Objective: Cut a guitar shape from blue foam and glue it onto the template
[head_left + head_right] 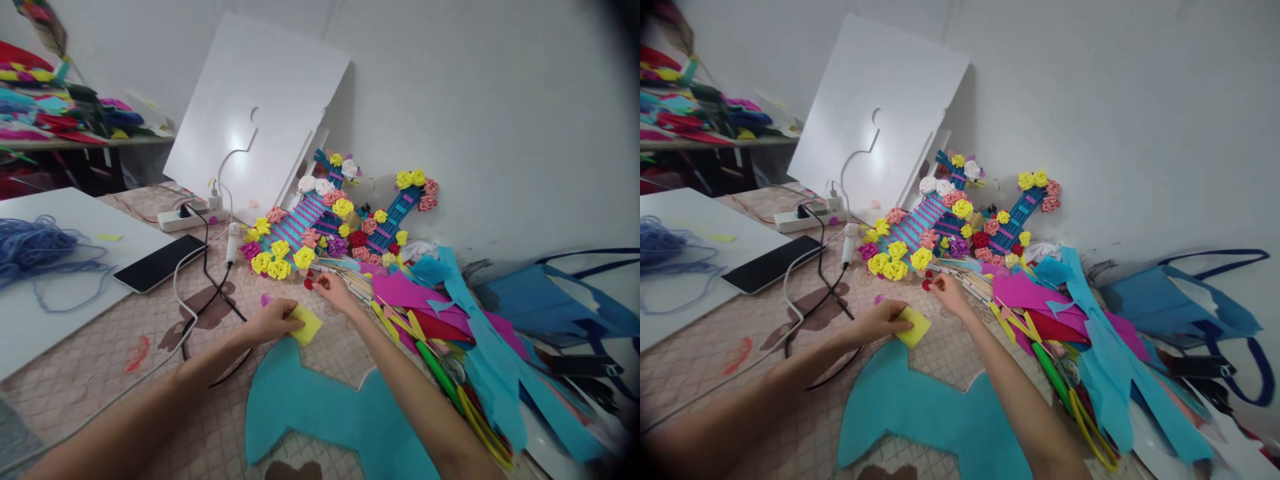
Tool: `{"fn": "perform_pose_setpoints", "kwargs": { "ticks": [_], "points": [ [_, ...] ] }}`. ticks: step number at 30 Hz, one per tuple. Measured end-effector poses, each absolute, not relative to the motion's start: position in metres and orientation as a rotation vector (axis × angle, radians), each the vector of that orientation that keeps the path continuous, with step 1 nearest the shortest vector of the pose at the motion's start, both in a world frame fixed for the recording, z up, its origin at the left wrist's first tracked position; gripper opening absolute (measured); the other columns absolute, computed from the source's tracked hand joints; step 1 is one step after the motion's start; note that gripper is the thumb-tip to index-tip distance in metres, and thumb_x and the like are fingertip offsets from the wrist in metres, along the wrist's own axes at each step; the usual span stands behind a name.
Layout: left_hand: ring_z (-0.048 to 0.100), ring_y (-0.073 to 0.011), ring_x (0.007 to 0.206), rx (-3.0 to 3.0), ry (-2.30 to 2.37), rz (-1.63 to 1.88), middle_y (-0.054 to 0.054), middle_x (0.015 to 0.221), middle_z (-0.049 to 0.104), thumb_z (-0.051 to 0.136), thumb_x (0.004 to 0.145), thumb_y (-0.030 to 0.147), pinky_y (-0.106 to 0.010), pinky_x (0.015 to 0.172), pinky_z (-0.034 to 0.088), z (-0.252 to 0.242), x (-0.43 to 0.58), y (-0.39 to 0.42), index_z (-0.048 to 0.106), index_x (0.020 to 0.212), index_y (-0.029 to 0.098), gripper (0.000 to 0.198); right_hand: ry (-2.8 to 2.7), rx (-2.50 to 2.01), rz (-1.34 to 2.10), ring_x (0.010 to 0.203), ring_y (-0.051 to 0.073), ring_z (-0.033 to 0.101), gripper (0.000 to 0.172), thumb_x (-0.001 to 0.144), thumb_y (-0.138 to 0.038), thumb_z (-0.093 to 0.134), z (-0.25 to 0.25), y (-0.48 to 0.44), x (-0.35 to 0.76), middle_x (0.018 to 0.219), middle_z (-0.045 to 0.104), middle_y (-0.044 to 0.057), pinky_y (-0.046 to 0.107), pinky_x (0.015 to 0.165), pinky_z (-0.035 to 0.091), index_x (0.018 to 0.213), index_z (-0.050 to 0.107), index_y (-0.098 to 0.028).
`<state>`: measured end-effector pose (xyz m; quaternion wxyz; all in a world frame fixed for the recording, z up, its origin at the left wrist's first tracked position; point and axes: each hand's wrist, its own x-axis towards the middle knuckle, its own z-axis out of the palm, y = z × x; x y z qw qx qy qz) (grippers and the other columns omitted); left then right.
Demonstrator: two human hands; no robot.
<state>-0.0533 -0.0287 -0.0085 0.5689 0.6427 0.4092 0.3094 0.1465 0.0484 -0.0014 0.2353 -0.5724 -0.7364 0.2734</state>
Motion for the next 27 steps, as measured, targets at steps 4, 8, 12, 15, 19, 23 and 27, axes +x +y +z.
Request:
{"fn": "perform_pose_setpoints", "kwargs": {
  "ticks": [4,8,12,15,19,23,27],
  "points": [
    [0.041,-0.0101,0.052,1.689,1.053,0.709,0.005,0.054,0.043,0.061,0.069,0.042,-0.022,0.048,0.026,0.004,-0.072,-0.025,0.044,0.058,0.018,0.031,-2.123,-1.715,0.637,0.089,0.018,0.063,0.023,0.091,-0.032,0.060,-0.013,0.067,0.132,0.103,0.064,0.005,0.038,0.078,0.053,0.106,0.061,-0.014],
    [0.035,-0.0101,0.053,1.830,1.251,0.718,0.005,0.054,0.038,0.059,0.070,0.032,-0.025,0.051,0.021,0.019,-0.099,-0.016,0.039,0.055,0.019,0.029,-2.216,-1.768,0.622,0.094,0.020,0.063,0.028,0.092,-0.032,0.058,-0.018,0.074,0.132,0.113,0.063,0.007,0.040,0.080,0.054,0.115,0.059,-0.015],
    [0.037,-0.0128,0.057,1.910,1.456,0.727,0.003,0.058,0.042,0.055,0.071,0.023,-0.027,0.054,0.022,0.026,-0.116,-0.008,0.038,0.057,0.020,0.021,-2.244,-1.774,0.572,0.097,0.021,0.063,0.030,0.092,-0.032,0.058,-0.013,0.084,0.142,0.116,0.061,0.008,0.041,0.083,0.054,0.117,0.058,-0.015],
    [0.040,-0.0140,0.059,1.946,1.502,0.687,0.002,0.060,0.045,0.055,0.071,0.023,-0.028,0.056,0.025,0.024,-0.119,-0.005,0.041,0.059,0.020,0.018,-2.246,-1.777,0.537,0.099,0.021,0.062,0.031,0.093,-0.032,0.058,-0.007,0.095,0.145,0.118,0.061,0.008,0.042,0.084,0.054,0.119,0.057,-0.016],
    [0.042,-0.0139,0.058,1.949,1.528,0.637,0.002,0.061,0.046,0.053,0.074,0.028,-0.027,0.055,0.027,0.019,-0.128,0.000,0.043,0.062,0.019,0.018,-2.275,-1.787,0.568,0.099,0.021,0.062,0.031,0.092,-0.032,0.058,-0.006,0.107,0.138,0.118,0.061,0.008,0.042,0.083,0.054,0.119,0.058,-0.016],
    [0.043,-0.0131,0.056,1.936,1.509,0.581,0.003,0.059,0.045,0.051,0.076,0.034,-0.025,0.051,0.027,0.017,-0.141,0.005,0.046,0.064,0.019,0.020,-2.274,-1.810,0.621,0.100,0.023,0.062,0.031,0.091,-0.033,0.060,-0.011,0.112,0.130,0.118,0.061,0.007,0.041,0.083,0.054,0.117,0.059,-0.016],
    [0.045,-0.0134,0.057,1.973,1.479,0.543,0.003,0.060,0.046,0.052,0.075,0.034,-0.024,0.052,0.031,0.018,-0.139,0.006,0.047,0.062,0.019,0.021,-2.233,-1.806,0.660,0.100,0.024,0.062,0.032,0.091,-0.033,0.060,-0.015,0.112,0.128,0.118,0.061,0.007,0.041,0.082,0.054,0.117,0.059,-0.015]
  ]
}}
